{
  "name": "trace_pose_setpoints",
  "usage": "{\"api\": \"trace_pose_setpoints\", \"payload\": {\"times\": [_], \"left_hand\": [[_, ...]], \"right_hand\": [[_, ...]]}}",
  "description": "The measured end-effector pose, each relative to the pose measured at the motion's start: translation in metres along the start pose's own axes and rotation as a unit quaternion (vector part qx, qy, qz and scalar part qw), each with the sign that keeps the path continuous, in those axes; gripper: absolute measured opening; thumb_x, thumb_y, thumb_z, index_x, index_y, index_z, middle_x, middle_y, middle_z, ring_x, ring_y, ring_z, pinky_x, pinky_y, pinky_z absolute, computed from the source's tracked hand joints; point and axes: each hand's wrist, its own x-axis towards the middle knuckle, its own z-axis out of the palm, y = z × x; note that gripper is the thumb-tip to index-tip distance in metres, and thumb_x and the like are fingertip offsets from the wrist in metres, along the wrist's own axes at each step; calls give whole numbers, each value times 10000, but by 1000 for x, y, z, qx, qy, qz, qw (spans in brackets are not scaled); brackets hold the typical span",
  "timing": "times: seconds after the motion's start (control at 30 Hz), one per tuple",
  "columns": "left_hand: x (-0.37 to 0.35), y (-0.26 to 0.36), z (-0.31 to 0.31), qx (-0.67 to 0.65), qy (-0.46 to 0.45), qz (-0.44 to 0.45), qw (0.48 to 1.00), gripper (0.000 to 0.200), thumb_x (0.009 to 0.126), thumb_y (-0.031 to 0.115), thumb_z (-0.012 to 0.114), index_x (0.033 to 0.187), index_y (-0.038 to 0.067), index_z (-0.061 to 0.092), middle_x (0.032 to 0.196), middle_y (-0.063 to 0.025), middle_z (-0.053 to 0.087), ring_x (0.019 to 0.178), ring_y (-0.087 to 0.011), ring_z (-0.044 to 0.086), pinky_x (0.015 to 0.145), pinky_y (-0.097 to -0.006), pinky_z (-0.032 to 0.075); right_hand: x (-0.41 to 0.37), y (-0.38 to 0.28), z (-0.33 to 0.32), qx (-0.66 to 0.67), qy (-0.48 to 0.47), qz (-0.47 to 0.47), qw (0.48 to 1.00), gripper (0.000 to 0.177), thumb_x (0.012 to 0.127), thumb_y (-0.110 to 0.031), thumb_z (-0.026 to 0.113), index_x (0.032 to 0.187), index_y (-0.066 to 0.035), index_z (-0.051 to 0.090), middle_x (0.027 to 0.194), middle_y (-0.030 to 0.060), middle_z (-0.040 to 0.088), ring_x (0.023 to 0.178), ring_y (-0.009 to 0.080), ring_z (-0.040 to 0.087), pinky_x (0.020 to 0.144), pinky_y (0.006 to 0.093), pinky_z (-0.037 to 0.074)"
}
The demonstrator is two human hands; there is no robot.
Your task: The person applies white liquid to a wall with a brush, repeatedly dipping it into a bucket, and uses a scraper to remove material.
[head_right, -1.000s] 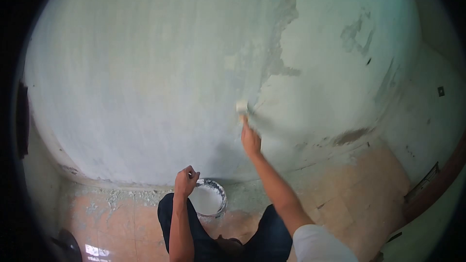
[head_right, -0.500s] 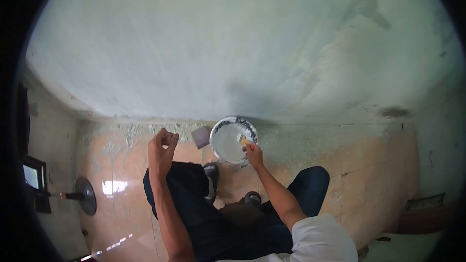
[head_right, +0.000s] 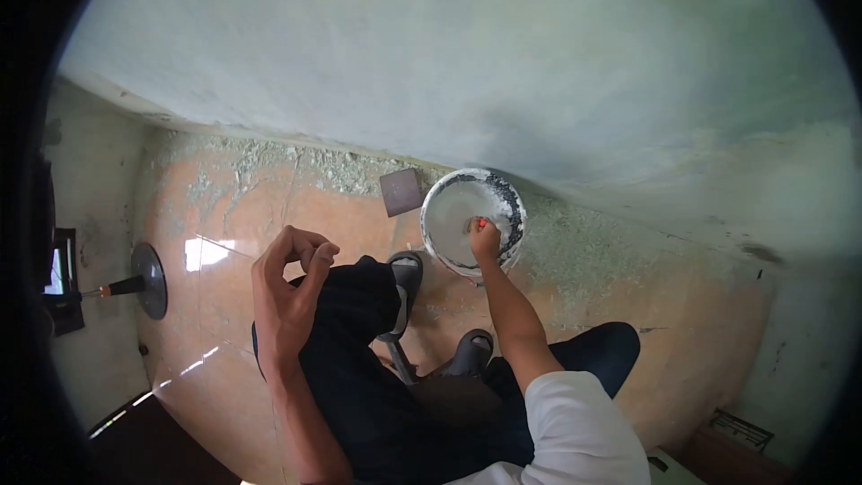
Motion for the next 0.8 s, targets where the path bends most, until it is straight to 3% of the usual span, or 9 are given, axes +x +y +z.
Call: {"api": "trace_pose_setpoints", "payload": {"times": [0.07, 0.33, 0.4, 0.43, 0.47, 0.57, 0.67, 0.7, 0.8], "left_hand": [[5, -3, 2, -7, 6, 3, 1000, 250, 987, 48, 748, 851, -34, 555, 857, -117, 690, 798, -180, 591, 867, -367, 540], [9, -10, 1, -29, 25, 46, 998, 234, 988, 47, 751, 869, -48, 572, 802, -111, 646, 763, -192, 566, 831, -369, 543], [8, -7, 1, -38, 12, 61, 997, 240, 999, 75, 750, 877, -48, 583, 800, -111, 648, 764, -190, 578, 839, -366, 546], [7, -8, 2, -42, 12, 66, 997, 240, 999, 75, 750, 877, -48, 583, 800, -111, 648, 764, -190, 578, 839, -366, 546], [5, -10, 4, -40, 9, 77, 996, 250, 1002, 91, 754, 880, -49, 586, 793, -114, 646, 754, -189, 584, 829, -364, 548], [-3, -7, 11, -41, -6, 96, 995, 254, 1014, 121, 749, 891, -52, 608, 813, -111, 677, 779, -172, 627, 840, -359, 555], [-14, -1, 24, -45, -27, 104, 993, 265, 1024, 144, 748, 895, -53, 628, 835, -103, 713, 809, -159, 678, 835, -357, 567], [-19, 2, 28, -45, -35, 116, 992, 269, 1026, 145, 750, 893, -49, 621, 822, -97, 701, 805, -159, 674, 831, -357, 568], [-32, 6, 40, -33, -49, 149, 987, 294, 1024, 152, 759, 877, -35, 586, 760, -93, 634, 746, -162, 632, 790, -361, 566]], "right_hand": [[-1, -3, 6, 14, 44, -20, 999, 372, 1057, -332, 723, 901, 5, 740, 738, 182, 720, 715, 391, 728, 687, 493, 528], [-11, -33, -63, 30, 86, -4, 996, 460, 1121, -393, 646, 934, 15, 745, 777, 208, 740, 729, 406, 731, 663, 484, 522], [-25, -37, -88, 89, 134, -47, 986, 452, 1123, -380, 645, 934, 18, 744, 762, 203, 732, 704, 369, 727, 662, 464, 521], [-32, -32, -94, 134, 127, -37, 982, 427, 1131, -344, 638, 950, 22, 761, 675, 117, 681, 606, 192, 633, 606, 410, 498], [-41, -25, -102, 134, 131, -41, 981, 427, 1131, -344, 638, 950, 22, 761, 675, 117, 681, 606, 192, 633, 606, 410, 498], [-74, 6, -113, 148, -27, -56, 987, 327, 1116, -296, 652, 1152, -9, 804, 742, 69, 706, 676, 153, 662, 673, 346, 540], [-102, 54, -102, 78, -59, -60, 993, 332, 1096, -285, 677, 1281, -35, 794, 763, 73, 712, 702, 138, 672, 690, 339, 548], [-100, 84, -90, 23, -52, -94, 994, 359, 1077, -286, 693, 1353, -73, 780, 823, 128, 762, 735, 221, 738, 718, 398, 572], [-138, 58, -105, 14, 36, -113, 993, 345, 1069, -319, 692, 1287, -70, 788, 906, 189, 791, 821, 343, 786, 760, 483, 582]]}}
